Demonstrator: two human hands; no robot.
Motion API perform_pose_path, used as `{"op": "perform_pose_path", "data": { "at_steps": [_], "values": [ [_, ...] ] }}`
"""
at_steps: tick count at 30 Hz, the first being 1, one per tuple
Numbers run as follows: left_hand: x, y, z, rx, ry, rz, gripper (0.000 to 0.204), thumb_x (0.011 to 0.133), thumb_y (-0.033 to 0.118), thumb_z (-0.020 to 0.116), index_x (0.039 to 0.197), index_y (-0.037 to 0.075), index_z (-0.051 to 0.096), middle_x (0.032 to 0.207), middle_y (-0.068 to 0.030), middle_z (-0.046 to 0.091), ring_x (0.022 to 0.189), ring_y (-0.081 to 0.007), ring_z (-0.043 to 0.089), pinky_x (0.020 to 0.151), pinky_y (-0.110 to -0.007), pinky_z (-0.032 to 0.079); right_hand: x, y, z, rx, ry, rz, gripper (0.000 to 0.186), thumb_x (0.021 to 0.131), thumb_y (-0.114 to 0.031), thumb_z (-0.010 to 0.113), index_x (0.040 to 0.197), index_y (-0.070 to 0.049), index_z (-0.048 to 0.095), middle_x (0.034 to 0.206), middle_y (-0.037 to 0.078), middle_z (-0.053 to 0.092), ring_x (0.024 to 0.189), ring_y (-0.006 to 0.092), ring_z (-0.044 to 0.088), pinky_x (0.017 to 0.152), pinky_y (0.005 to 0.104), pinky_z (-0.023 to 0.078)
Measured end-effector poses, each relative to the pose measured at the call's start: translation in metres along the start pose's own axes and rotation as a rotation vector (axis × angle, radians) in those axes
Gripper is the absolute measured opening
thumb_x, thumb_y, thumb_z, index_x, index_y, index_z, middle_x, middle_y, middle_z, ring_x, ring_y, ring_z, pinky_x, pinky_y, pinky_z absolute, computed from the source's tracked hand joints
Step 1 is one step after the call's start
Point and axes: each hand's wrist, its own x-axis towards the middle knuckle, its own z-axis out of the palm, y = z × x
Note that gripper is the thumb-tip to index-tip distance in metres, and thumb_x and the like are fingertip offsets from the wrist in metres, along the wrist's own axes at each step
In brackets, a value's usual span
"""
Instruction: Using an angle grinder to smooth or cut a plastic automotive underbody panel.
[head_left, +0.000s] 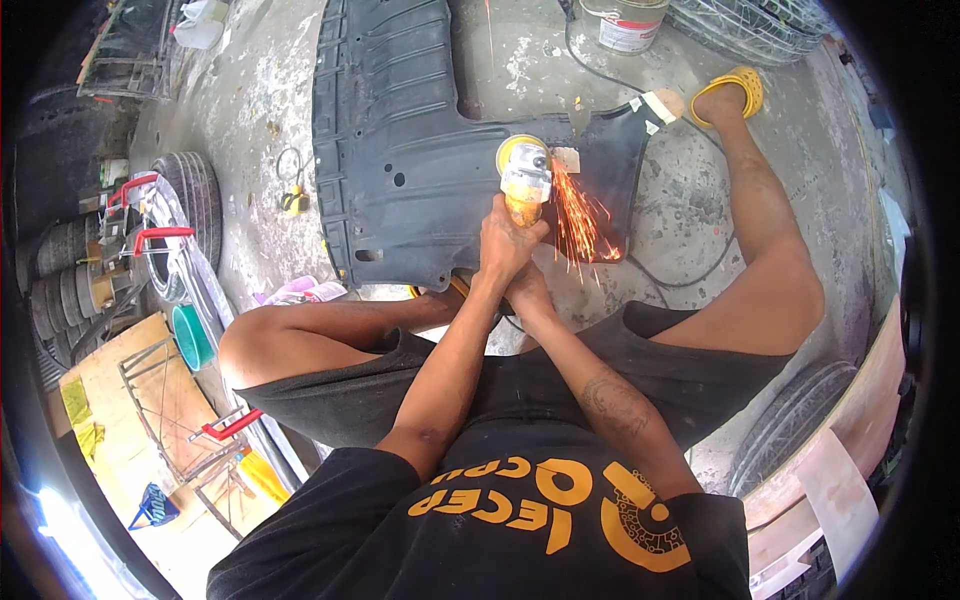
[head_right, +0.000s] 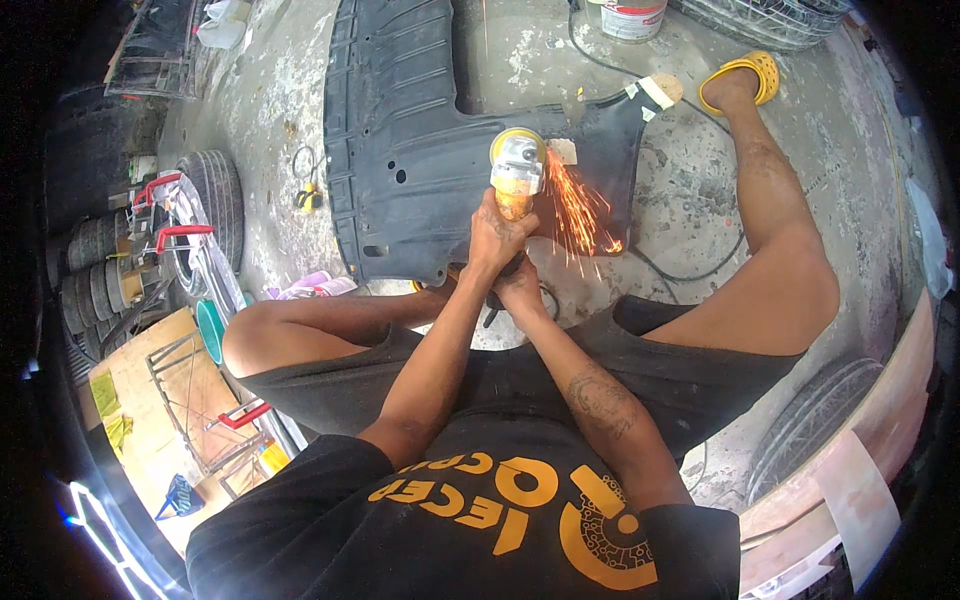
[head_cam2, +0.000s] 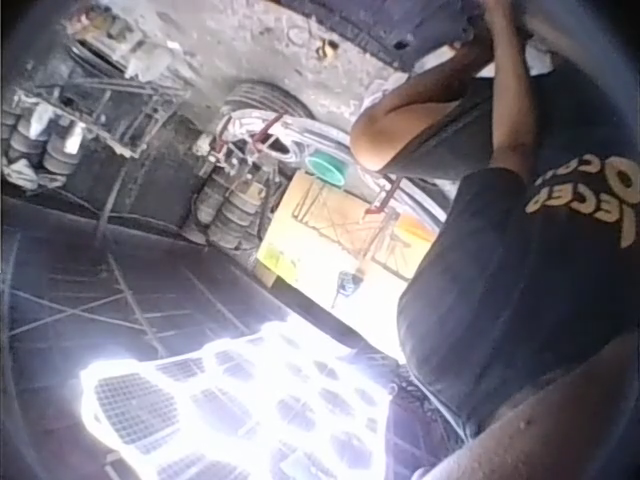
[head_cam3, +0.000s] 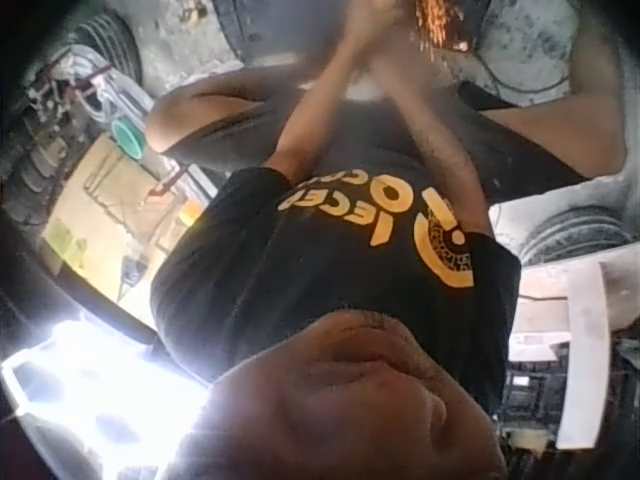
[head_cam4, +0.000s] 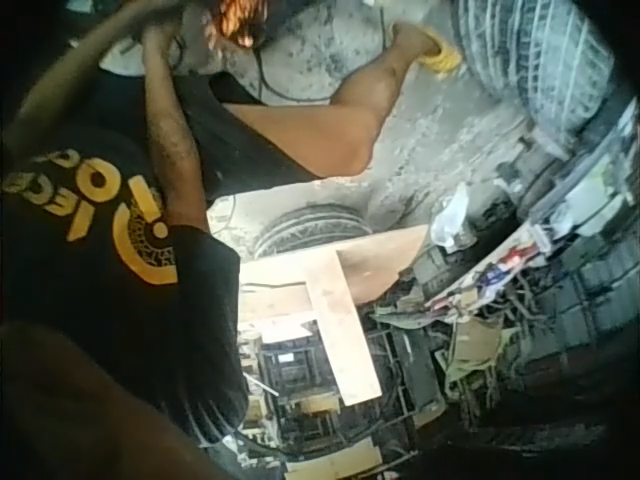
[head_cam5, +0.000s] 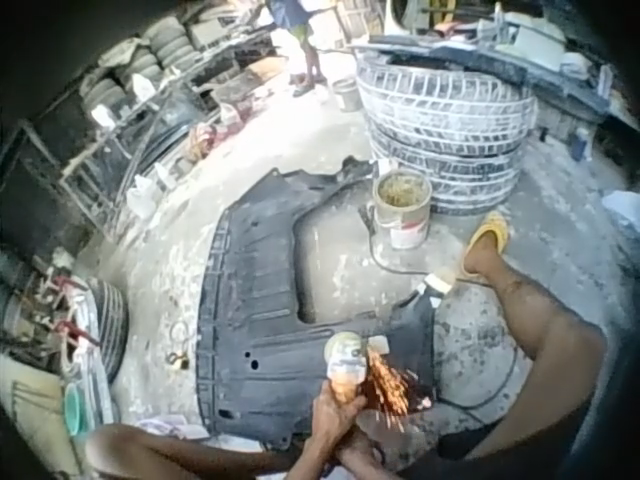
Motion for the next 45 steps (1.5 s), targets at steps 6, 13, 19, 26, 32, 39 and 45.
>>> {"op": "perform_pose_path", "data": {
  "at_steps": [6, 13, 19, 26, 32, 39, 45],
  "values": [
    [0.0, -0.003, 0.0, 0.016, 0.003, -0.003, 0.058, 0.073, 0.023, 0.08, 0.114, -0.008, 0.054, 0.104, -0.0337, 0.07, 0.1, -0.0502, 0.068, 0.087, -0.051, 0.055, 0.005, 0.01, -0.004, -0.142, -0.02, -0.035, 0.068, 0.085, -0.028, 0.082, 0.14, -0.005, 0.048, 0.129, 0.007, 0.064, 0.119, 0.019, 0.061, 0.1, 0.0346, 0.049],
    [-0.003, -0.009, -0.006, -0.001, 0.036, -0.01, 0.057, 0.072, 0.022, 0.079, 0.113, -0.008, 0.054, 0.102, -0.0341, 0.07, 0.099, -0.0505, 0.068, 0.087, -0.051, 0.054, 0.002, -0.002, 0.006, -0.231, -0.016, 0.01, 0.074, 0.081, -0.03, 0.085, 0.14, -0.005, 0.048, 0.129, 0.008, 0.065, 0.118, 0.0182, 0.062, 0.101, 0.0331, 0.05],
    [-0.003, -0.001, -0.003, -0.01, 0.026, -0.011, 0.058, 0.072, 0.022, 0.079, 0.114, -0.009, 0.054, 0.101, -0.0333, 0.07, 0.098, -0.0498, 0.069, 0.086, -0.05, 0.055, -0.009, -0.013, 0.002, -0.187, -0.038, 0.056, 0.072, 0.086, -0.035, 0.08, 0.144, -0.007, 0.047, 0.134, 0.007, 0.062, 0.121, 0.0174, 0.06, 0.101, 0.0333, 0.048],
    [-0.003, 0.0, -0.004, -0.007, 0.006, -0.033, 0.058, 0.072, 0.024, 0.08, 0.116, -0.007, 0.057, 0.106, -0.0301, 0.071, 0.102, -0.0434, 0.071, 0.088, -0.046, 0.056, -0.014, -0.021, 0.007, -0.129, 0.007, 0.039, 0.07, 0.085, -0.02, 0.083, 0.143, -0.007, 0.046, 0.134, 0.005, 0.062, 0.124, 0.0177, 0.059, 0.105, 0.0335, 0.048],
    [-0.003, 0.002, 0.0, -0.002, 0.002, -0.006, 0.059, 0.072, 0.024, 0.08, 0.116, -0.008, 0.057, 0.105, -0.0308, 0.071, 0.101, -0.0436, 0.071, 0.087, -0.046, 0.056, 0.0, -0.005, 0.0, -0.216, 0.015, -0.009, 0.074, 0.084, -0.024, 0.084, 0.144, -0.006, 0.045, 0.137, 0.006, 0.061, 0.125, 0.0181, 0.058, 0.106, 0.0335, 0.047],
    [-0.008, -0.001, -0.003, -0.041, 0.013, -0.01, 0.057, 0.072, 0.019, 0.081, 0.113, -0.009, 0.054, 0.102, -0.0334, 0.07, 0.098, -0.0473, 0.07, 0.086, -0.048, 0.055, -0.012, -0.015, 0.003, -0.202, -0.011, 0.079, 0.075, 0.084, -0.029, 0.084, 0.144, -0.005, 0.046, 0.137, 0.006, 0.06, 0.125, 0.0179, 0.058, 0.104, 0.0331, 0.048],
    [-0.009, -0.006, -0.003, 0.002, 0.046, 0.022, 0.057, 0.072, 0.02, 0.082, 0.113, -0.008, 0.054, 0.102, -0.0327, 0.07, 0.098, -0.0479, 0.07, 0.086, -0.049, 0.055, -0.012, -0.018, 0.005, -0.219, -0.028, 0.133, 0.075, 0.084, -0.033, 0.083, 0.144, -0.006, 0.046, 0.135, 0.007, 0.062, 0.122, 0.0187, 0.06, 0.104, 0.0334, 0.048]
  ]
}}
